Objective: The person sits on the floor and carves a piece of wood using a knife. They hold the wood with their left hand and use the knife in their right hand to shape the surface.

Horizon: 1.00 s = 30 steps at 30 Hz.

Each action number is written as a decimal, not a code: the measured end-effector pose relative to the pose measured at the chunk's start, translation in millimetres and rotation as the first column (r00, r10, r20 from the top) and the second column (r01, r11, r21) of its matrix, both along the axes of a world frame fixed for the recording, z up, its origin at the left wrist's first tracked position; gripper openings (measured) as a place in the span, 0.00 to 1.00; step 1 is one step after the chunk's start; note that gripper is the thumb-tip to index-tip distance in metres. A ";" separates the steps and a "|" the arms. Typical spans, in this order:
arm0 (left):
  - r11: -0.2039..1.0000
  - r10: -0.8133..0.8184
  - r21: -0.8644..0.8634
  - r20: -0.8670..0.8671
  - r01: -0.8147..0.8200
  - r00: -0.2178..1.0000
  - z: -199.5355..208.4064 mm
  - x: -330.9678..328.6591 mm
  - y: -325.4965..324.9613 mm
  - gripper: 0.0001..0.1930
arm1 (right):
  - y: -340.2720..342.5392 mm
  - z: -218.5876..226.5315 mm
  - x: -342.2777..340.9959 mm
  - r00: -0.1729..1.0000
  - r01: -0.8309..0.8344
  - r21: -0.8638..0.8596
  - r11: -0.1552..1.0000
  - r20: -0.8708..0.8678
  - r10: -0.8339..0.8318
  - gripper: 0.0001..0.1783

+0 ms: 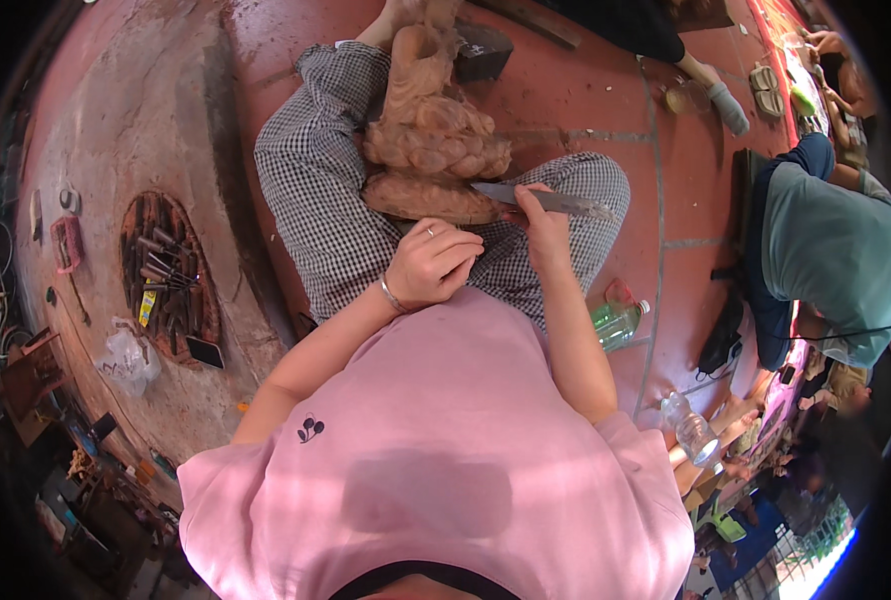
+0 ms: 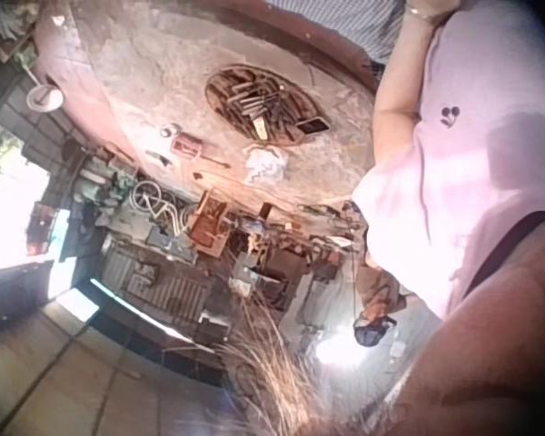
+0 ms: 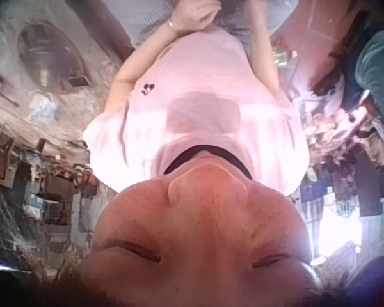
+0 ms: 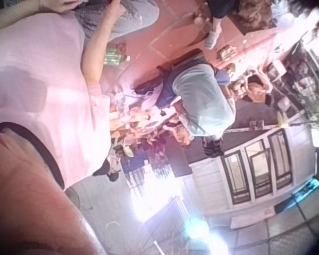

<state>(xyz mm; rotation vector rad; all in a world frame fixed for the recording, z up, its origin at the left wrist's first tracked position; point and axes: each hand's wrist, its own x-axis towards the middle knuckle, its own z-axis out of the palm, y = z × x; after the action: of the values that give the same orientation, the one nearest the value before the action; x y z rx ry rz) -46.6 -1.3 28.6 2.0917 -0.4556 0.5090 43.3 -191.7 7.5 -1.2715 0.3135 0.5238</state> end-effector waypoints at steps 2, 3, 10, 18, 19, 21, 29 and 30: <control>0.999 -0.016 -0.039 -0.036 0.014 0.999 -3.9 -2.8 -5.3 0.11 | 2.2 0.3 -1.6 1.000 -0.024 -0.011 1.000 0.011 0.024 0.09; 0.999 0.009 -0.032 -0.121 -0.013 0.993 -4.7 -5.2 -7.9 0.16 | 2.6 -2.3 -2.9 0.999 -0.028 -0.009 1.000 0.017 0.029 0.09; 0.999 -0.041 -0.017 -0.584 0.038 0.810 -14.5 -6.8 -16.7 0.45 | 9.2 7.5 -1.0 0.983 -0.176 -0.016 0.984 0.060 0.176 0.12; 0.989 -0.138 -0.133 -0.692 0.063 0.708 -15.5 4.7 -25.2 0.52 | 12.3 36.4 44.9 0.882 -0.384 -0.370 0.846 0.126 0.455 0.15; 0.986 -0.152 -0.153 -0.704 0.060 0.694 -13.6 6.5 -26.4 0.52 | 12.9 35.2 49.2 0.866 -0.396 -0.390 0.831 0.142 0.479 0.16; 0.982 -0.171 -0.182 -0.716 0.055 0.677 -13.0 8.9 -27.9 0.52 | 14.8 38.0 55.8 0.874 -0.414 -0.364 0.834 0.097 0.476 0.16; 0.955 -0.225 -0.295 -0.743 -0.007 0.630 -8.4 22.0 -32.4 0.52 | 14.5 27.7 62.4 0.881 -0.406 -0.347 0.845 0.097 0.463 0.17; 0.957 -0.226 -0.291 -0.742 0.001 0.631 -8.5 22.9 -33.8 0.52 | 12.3 24.7 60.3 0.883 -0.403 -0.329 0.854 0.108 0.458 0.17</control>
<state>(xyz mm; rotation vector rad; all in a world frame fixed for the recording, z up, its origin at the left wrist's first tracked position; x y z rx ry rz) -23.7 -35.1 20.1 1.7840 0.0032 -0.4165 103.6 -179.5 32.2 -1.6891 -0.0615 0.7565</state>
